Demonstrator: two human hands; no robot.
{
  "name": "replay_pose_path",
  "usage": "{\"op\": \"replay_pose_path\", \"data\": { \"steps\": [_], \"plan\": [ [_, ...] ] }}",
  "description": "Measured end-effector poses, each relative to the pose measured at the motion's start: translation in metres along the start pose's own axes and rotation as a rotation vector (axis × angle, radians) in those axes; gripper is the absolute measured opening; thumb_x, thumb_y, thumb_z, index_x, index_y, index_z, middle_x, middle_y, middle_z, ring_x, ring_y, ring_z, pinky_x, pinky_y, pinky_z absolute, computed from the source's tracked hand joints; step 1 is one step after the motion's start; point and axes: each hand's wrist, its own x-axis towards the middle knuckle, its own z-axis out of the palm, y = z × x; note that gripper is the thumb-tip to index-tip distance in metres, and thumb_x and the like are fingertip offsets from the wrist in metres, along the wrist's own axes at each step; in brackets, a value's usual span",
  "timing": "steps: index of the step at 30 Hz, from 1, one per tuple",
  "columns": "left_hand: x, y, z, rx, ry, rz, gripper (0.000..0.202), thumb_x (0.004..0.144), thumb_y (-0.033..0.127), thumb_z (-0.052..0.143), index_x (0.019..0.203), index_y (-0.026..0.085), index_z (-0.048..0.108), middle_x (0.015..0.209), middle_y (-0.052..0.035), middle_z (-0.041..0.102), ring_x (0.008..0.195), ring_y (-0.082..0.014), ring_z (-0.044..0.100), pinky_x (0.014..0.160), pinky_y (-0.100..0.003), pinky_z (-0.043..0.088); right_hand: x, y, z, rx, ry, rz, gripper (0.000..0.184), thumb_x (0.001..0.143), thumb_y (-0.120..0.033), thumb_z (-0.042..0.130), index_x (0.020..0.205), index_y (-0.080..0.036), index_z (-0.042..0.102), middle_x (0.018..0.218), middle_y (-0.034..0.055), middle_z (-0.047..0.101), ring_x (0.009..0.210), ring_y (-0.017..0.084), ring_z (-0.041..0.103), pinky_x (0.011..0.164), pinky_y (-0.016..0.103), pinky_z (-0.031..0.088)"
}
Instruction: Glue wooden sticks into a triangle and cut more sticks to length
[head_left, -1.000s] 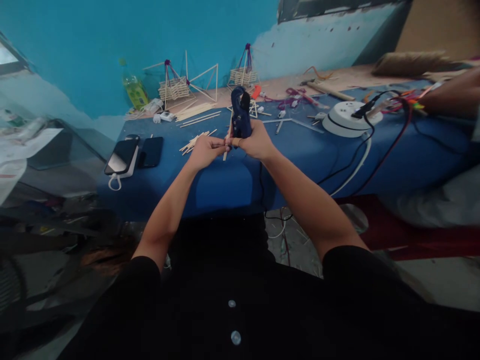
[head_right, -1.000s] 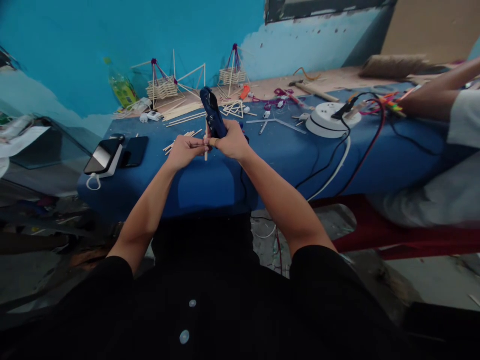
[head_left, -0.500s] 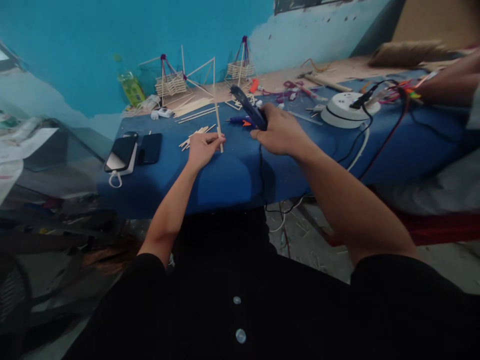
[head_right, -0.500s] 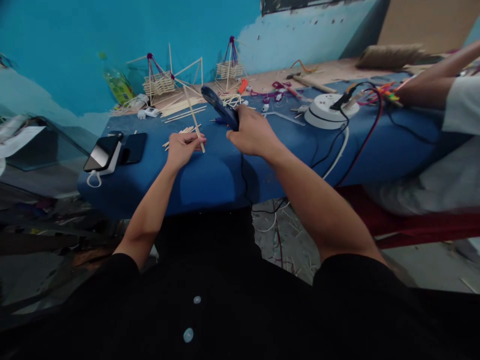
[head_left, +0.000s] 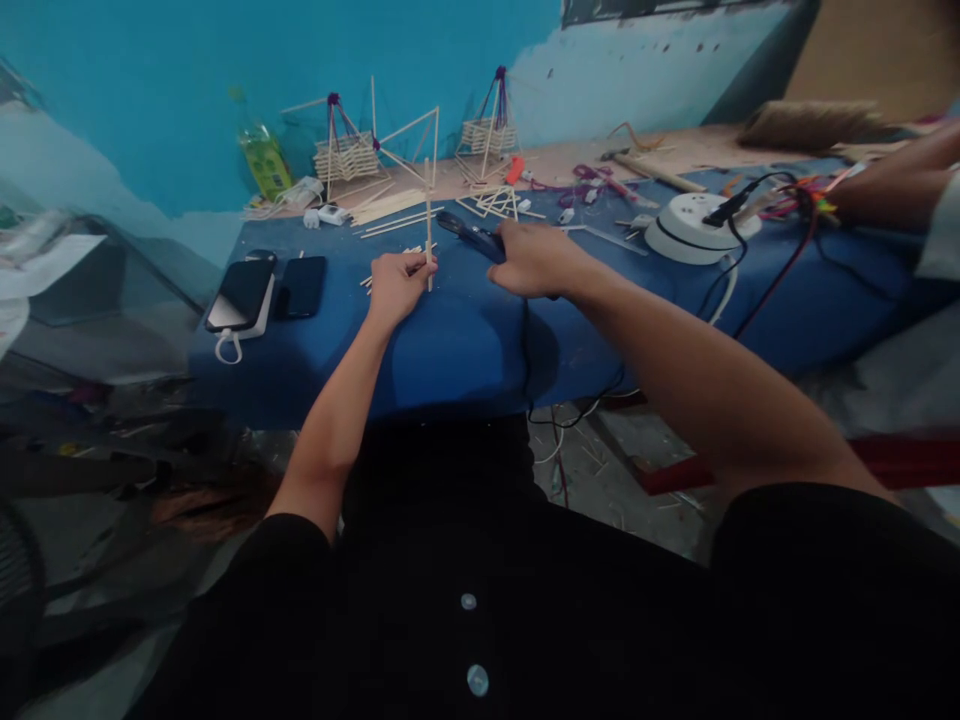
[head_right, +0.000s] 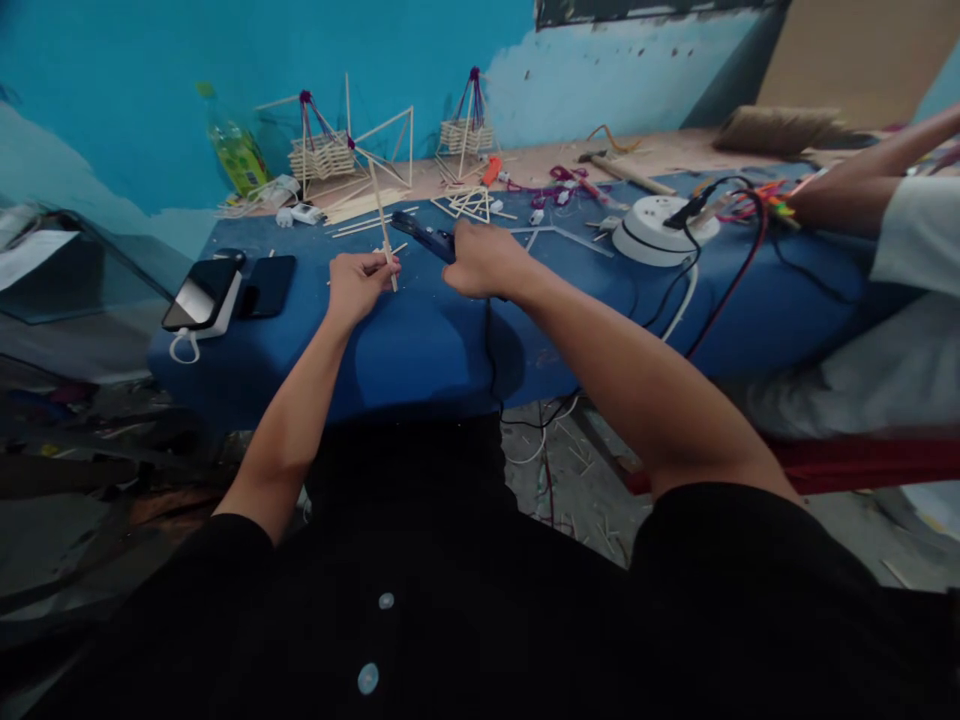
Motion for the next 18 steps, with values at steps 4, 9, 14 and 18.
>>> {"op": "replay_pose_path", "data": {
  "steps": [4,9,14,18],
  "plan": [
    [-0.003,0.003,0.003,0.058,0.077,0.038,0.016,0.092,0.028,0.072,0.094,0.022,0.087,0.092,-0.0067,0.083,0.091,-0.0246,0.074,0.094,-0.037,0.058,-0.004,-0.013,-0.005,-0.033,-0.053,0.011,0.054,0.089,-0.033,0.071,0.136,-0.007,0.067,0.130,0.0286,0.074,0.119,0.044,0.072,0.107,0.056,0.056],
    [-0.007,0.012,0.002,0.105,0.064,0.050,0.015,0.093,0.023,0.070,0.093,0.020,0.085,0.088,-0.0079,0.081,0.080,-0.0231,0.070,0.089,-0.036,0.054,-0.004,-0.031,-0.005,-0.042,-0.089,0.004,0.059,0.088,-0.032,0.073,0.139,-0.004,0.066,0.132,0.0298,0.073,0.124,0.045,0.071,0.112,0.056,0.054],
    [-0.009,0.019,0.000,0.189,0.064,0.076,0.013,0.093,0.023,0.070,0.088,0.022,0.083,0.087,-0.0086,0.082,0.086,-0.0259,0.073,0.091,-0.037,0.054,0.001,-0.045,-0.003,-0.083,-0.058,-0.004,0.060,0.089,-0.036,0.070,0.139,-0.002,0.066,0.129,0.0320,0.074,0.122,0.047,0.072,0.107,0.058,0.056],
    [-0.009,0.021,0.000,0.230,0.063,0.092,0.015,0.094,0.023,0.070,0.092,0.023,0.084,0.096,-0.0100,0.086,0.097,-0.0296,0.078,0.096,-0.038,0.054,0.008,-0.042,-0.002,-0.030,-0.046,0.016,0.057,0.084,-0.039,0.079,0.130,-0.007,0.072,0.121,0.0312,0.075,0.120,0.051,0.073,0.106,0.064,0.057]
  ]
}}
